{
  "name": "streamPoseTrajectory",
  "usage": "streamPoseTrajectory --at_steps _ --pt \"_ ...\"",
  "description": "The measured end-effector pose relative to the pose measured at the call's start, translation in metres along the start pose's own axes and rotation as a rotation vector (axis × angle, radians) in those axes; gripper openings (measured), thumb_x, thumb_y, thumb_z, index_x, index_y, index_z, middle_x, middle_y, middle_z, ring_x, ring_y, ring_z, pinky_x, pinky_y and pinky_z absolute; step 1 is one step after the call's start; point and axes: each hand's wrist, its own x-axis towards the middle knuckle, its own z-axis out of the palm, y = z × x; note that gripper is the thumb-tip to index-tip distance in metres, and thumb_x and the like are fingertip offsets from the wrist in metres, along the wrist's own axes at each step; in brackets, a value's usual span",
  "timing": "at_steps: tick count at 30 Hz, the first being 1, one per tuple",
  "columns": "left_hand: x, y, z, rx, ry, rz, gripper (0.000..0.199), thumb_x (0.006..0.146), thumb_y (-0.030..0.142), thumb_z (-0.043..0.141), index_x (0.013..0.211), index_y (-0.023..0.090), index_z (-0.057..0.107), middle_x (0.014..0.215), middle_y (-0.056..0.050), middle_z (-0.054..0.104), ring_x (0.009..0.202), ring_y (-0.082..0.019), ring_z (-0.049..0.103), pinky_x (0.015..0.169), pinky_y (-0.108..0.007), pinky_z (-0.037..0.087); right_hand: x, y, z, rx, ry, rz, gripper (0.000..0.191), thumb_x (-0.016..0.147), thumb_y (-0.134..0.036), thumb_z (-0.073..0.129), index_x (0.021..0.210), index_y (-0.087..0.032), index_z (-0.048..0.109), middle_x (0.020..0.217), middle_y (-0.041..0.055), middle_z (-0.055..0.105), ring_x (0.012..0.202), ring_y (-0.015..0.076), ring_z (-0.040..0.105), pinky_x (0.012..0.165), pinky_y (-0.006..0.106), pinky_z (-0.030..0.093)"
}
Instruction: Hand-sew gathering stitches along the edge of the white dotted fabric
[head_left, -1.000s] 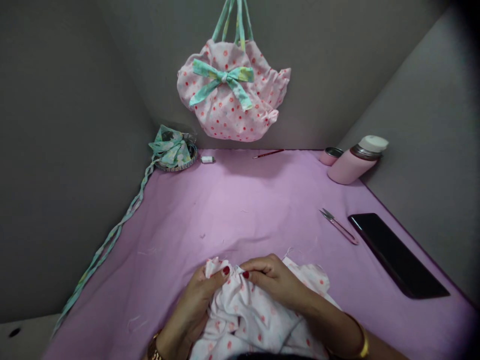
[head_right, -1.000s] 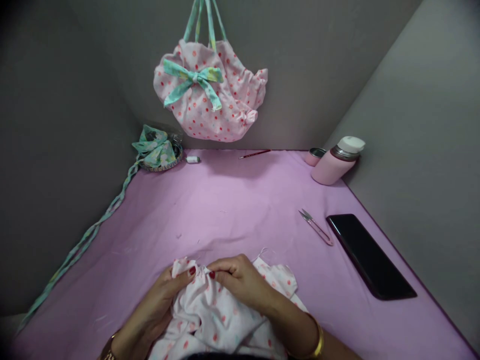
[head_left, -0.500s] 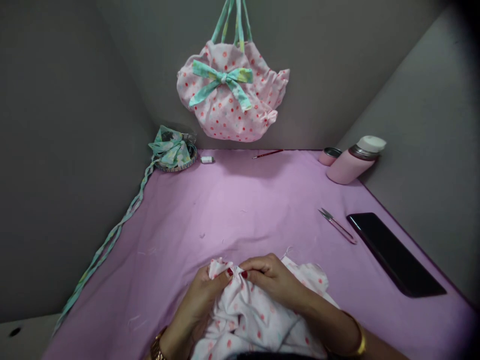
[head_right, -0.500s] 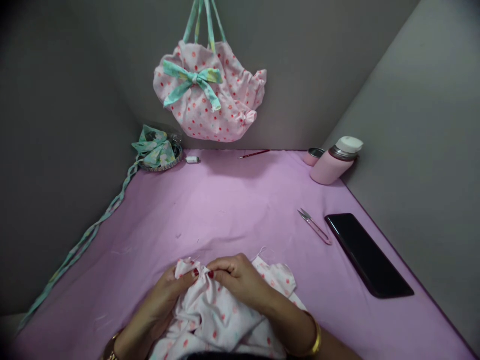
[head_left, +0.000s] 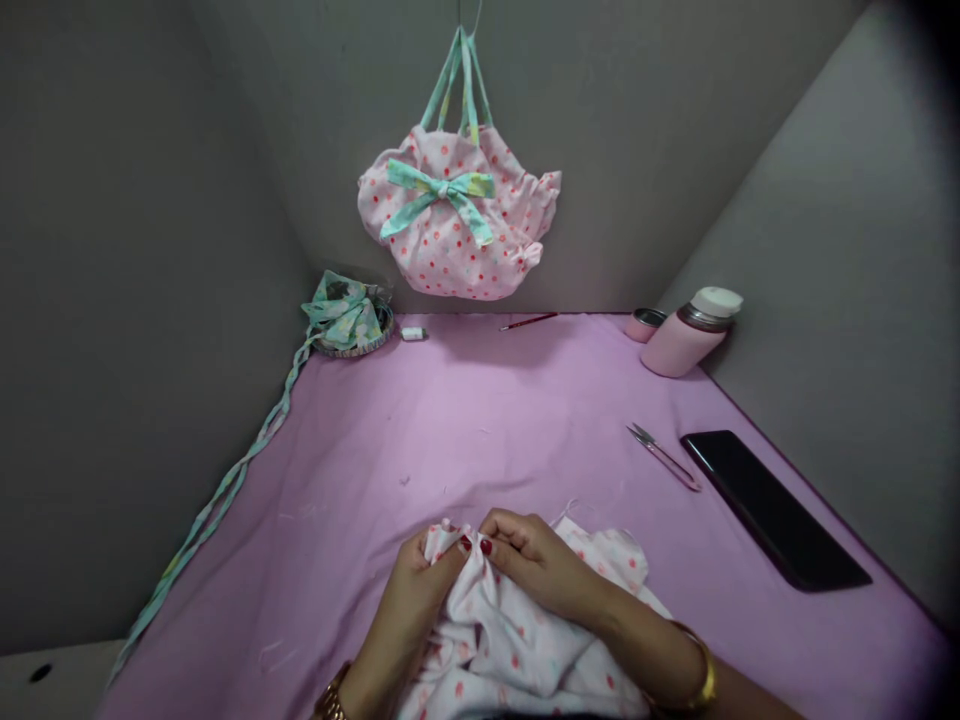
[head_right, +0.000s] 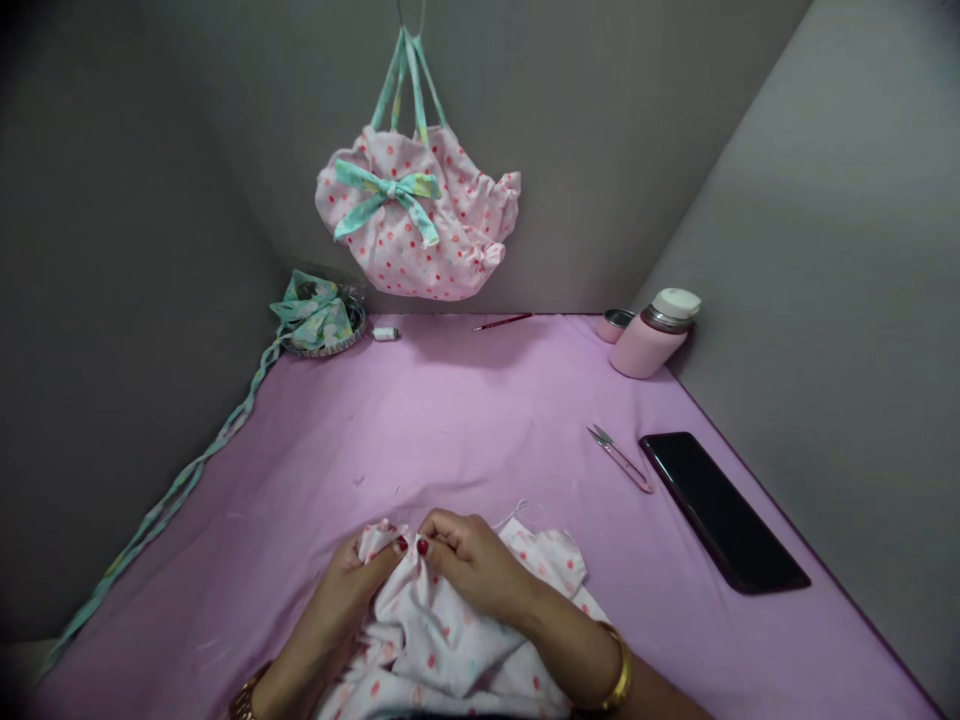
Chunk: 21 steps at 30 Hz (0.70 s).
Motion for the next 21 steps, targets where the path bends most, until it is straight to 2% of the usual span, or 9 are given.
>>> streamPoseTrajectory --at_steps 6,11,16,18,21 --pt "0.007 -0.006 -0.004 0.101 -0.01 0.076 0.026 0.065 0.031 0.069 0.062 0.017 0.047 0.055 0.006 0.045 0.05 -0.009 0.041 0.047 -0.019 0.033 0.001 0.007 0.006 0.137 0.0 0.008 0.026 0.087 -0.04 0.049 0.078 -0.016 0.048 0.065 -0.003 0.046 0.058 0.0094 0.04 0.054 0.02 0.032" --pt "0.006 -0.005 -0.003 0.091 -0.007 0.078 0.027 0.063 0.035 0.068 0.063 0.017 0.048 0.056 0.005 0.047 0.05 -0.01 0.043 0.048 -0.021 0.034 0.002 0.008 0.009 0.202 0.029 0.016 0.022 0.088 -0.039 0.049 0.086 -0.017 0.046 0.065 -0.0049 0.041 0.058 0.0086 0.035 0.054 0.019 0.03" --pt "0.003 -0.005 -0.002 0.124 -0.011 0.105 0.022 0.064 0.031 0.067 0.063 0.016 0.052 0.055 0.003 0.05 0.05 -0.011 0.044 0.048 -0.021 0.034 0.001 0.007 0.01 0.223 -0.018 0.007 0.019 0.09 -0.038 0.046 0.091 -0.019 0.043 0.065 -0.0054 0.042 0.055 0.0084 0.039 0.052 0.019 0.033" --pt "0.0 -0.004 -0.001 0.135 -0.008 0.129 0.02 0.066 0.031 0.065 0.064 0.015 0.054 0.055 0.002 0.052 0.05 -0.011 0.045 0.048 -0.021 0.034 0.0 0.005 0.01 0.134 0.045 -0.015 0.017 0.09 -0.035 0.045 0.095 -0.02 0.044 0.067 -0.0042 0.045 0.056 0.0096 0.043 0.053 0.02 0.036" --pt "-0.002 -0.003 0.0 0.155 0.01 0.178 0.018 0.067 0.031 0.063 0.065 0.015 0.056 0.057 0.002 0.053 0.051 -0.012 0.046 0.049 -0.021 0.035 -0.001 -0.004 0.008 -0.215 0.274 -0.142 0.012 0.088 -0.028 0.049 0.097 -0.019 0.052 0.078 0.0012 0.052 0.067 0.013 0.049 0.062 0.024 0.038"
